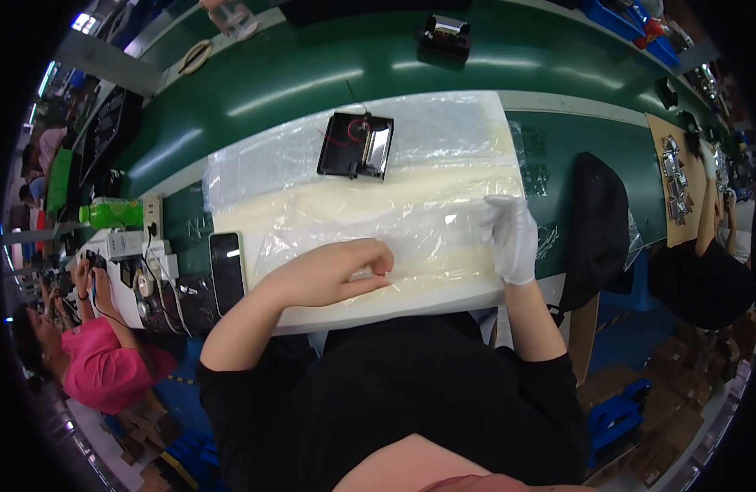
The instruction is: Cleaning electronic components with a cloth and wrapping them in plastic sheets on an assembly line.
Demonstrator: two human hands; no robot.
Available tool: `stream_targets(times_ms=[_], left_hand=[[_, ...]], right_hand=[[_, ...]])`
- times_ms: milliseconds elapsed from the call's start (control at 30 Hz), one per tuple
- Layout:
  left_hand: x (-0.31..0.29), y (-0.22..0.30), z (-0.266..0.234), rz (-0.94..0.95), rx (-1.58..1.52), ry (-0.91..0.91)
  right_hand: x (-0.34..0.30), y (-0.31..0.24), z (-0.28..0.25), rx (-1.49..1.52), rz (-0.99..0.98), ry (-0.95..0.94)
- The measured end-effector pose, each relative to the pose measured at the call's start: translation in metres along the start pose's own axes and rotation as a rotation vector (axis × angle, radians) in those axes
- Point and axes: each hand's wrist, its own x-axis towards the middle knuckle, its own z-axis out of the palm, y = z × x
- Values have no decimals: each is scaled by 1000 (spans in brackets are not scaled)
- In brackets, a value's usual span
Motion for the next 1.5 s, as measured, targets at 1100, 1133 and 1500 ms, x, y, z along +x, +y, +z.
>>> stream_targets(times_ms=[1100, 1133, 1500], left_hand=[[142, 45, -90, -136, -1238, 454], [137, 41, -88, -121, -1267, 445], [109, 43, -72, -3, -1163, 692]], right_hand=[[4, -90, 77, -28, -222, 85], [4, -89, 80, -42, -207, 51], [-2, -79, 94, -498, -464, -122]])
